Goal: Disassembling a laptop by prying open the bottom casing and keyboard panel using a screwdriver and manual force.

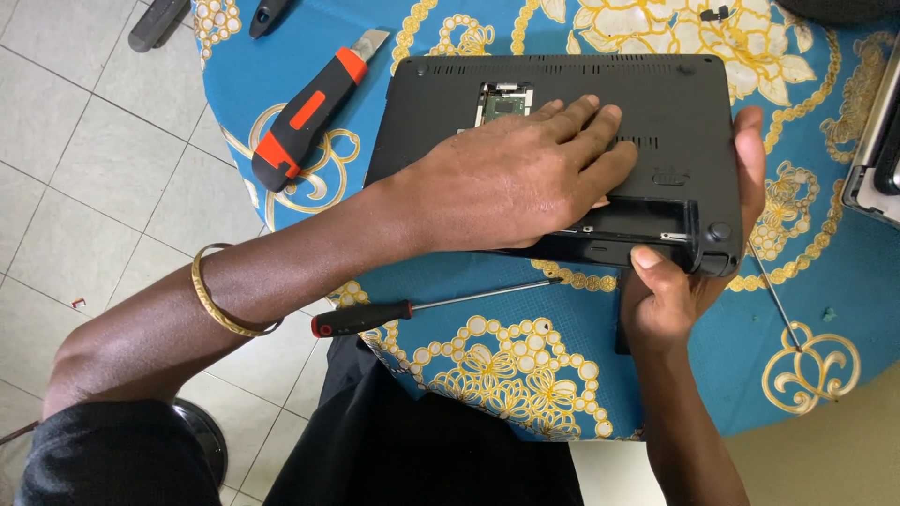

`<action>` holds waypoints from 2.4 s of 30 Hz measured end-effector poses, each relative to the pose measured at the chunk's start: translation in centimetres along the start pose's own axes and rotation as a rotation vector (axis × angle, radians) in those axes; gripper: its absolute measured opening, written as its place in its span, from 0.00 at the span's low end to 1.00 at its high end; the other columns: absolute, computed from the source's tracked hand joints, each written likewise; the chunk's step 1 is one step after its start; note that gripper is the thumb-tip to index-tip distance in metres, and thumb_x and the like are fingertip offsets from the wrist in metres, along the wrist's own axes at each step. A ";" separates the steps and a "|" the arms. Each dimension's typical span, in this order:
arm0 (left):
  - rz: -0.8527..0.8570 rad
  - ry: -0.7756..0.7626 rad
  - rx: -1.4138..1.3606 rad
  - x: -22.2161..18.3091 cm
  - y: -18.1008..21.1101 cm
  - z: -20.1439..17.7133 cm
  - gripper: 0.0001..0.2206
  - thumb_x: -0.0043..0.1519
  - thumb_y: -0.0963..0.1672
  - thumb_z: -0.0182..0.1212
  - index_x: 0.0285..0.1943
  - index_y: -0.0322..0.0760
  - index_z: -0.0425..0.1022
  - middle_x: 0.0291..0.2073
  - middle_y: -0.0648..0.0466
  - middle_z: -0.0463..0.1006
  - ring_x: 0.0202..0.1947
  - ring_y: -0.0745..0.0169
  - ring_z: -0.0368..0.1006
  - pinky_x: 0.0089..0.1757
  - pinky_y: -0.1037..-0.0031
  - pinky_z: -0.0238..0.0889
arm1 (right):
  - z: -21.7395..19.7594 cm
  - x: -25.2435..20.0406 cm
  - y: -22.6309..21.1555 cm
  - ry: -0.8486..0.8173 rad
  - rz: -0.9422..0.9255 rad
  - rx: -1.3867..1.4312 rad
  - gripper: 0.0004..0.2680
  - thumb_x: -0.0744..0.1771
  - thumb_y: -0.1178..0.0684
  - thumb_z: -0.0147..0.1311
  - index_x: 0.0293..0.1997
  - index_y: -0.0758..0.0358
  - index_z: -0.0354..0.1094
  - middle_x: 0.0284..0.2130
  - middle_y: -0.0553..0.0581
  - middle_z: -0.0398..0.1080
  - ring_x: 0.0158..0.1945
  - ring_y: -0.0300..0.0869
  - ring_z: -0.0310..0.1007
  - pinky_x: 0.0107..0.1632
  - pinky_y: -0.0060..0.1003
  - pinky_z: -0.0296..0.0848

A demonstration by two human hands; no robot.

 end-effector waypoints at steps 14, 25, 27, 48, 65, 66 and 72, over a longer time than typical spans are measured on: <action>-0.006 -0.008 -0.348 0.1 -2.8 -0.2 0.14 0.80 0.49 0.57 0.59 0.32 0.74 0.60 0.33 0.82 0.62 0.31 0.79 0.48 0.49 0.77 | -0.6 0.6 0.6 -0.150 -0.021 -0.196 0.38 0.70 0.31 0.57 0.90 0.58 0.42 0.89 0.59 0.43 0.96 0.48 0.40 1.01 0.55 0.47; 0.024 -0.056 -0.389 0.8 -3.1 -0.5 0.11 0.79 0.46 0.59 0.44 0.36 0.73 0.32 0.49 0.77 0.27 0.40 0.75 0.28 0.50 0.67 | 0.5 2.0 -0.8 -0.174 -0.198 -0.334 0.28 0.65 0.35 0.66 0.66 0.61 0.58 0.62 0.61 0.65 0.72 0.53 0.66 0.90 0.63 0.60; -0.015 -0.047 -0.480 0.7 -3.8 -1.2 0.15 0.80 0.47 0.56 0.41 0.36 0.71 0.27 0.46 0.75 0.26 0.37 0.73 0.28 0.48 0.63 | 0.3 1.9 -0.5 -0.181 -0.204 -0.320 0.28 0.66 0.36 0.67 0.67 0.60 0.58 0.62 0.61 0.66 0.72 0.53 0.67 0.90 0.63 0.59; -0.994 0.223 -0.818 -18.0 -3.6 -5.4 0.24 0.71 0.48 0.65 0.74 0.33 0.70 0.77 0.41 0.70 0.76 0.42 0.70 0.61 0.57 0.80 | -1.2 0.1 1.0 -0.399 -0.021 -0.485 0.31 0.63 0.49 0.75 0.71 0.66 0.59 0.76 0.71 0.61 0.85 0.65 0.56 0.90 0.64 0.53; -1.137 0.316 -0.905 -20.5 0.8 -2.7 0.21 0.72 0.47 0.62 0.74 0.37 0.70 0.76 0.44 0.71 0.74 0.39 0.72 0.63 0.54 0.79 | 4.1 3.2 -0.6 -0.401 0.308 -0.438 0.12 0.72 0.61 0.62 0.65 0.63 0.71 0.68 0.62 0.71 0.73 0.48 0.72 0.73 0.43 0.77; -1.131 0.320 -0.913 -20.8 0.7 -2.5 0.24 0.72 0.46 0.64 0.76 0.36 0.68 0.77 0.43 0.70 0.74 0.41 0.72 0.63 0.55 0.79 | 5.6 3.4 0.5 -0.434 0.454 -0.289 0.12 0.72 0.58 0.58 0.65 0.65 0.70 0.62 0.64 0.75 0.66 0.49 0.78 0.66 0.42 0.81; -1.052 0.263 -0.897 -21.0 0.1 -2.1 0.29 0.71 0.47 0.66 0.81 0.37 0.63 0.78 0.41 0.68 0.74 0.39 0.71 0.63 0.57 0.80 | 10.5 4.8 4.6 -0.559 0.782 -0.228 0.13 0.73 0.51 0.50 0.63 0.67 0.72 0.48 0.67 0.83 0.46 0.51 0.89 0.43 0.40 0.89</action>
Point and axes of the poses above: each hand's wrist, its own x-axis towards the middle knuckle, its own z-axis out of the palm, y = z × x, the point moved 8 cm from there along x, towards the middle knuckle
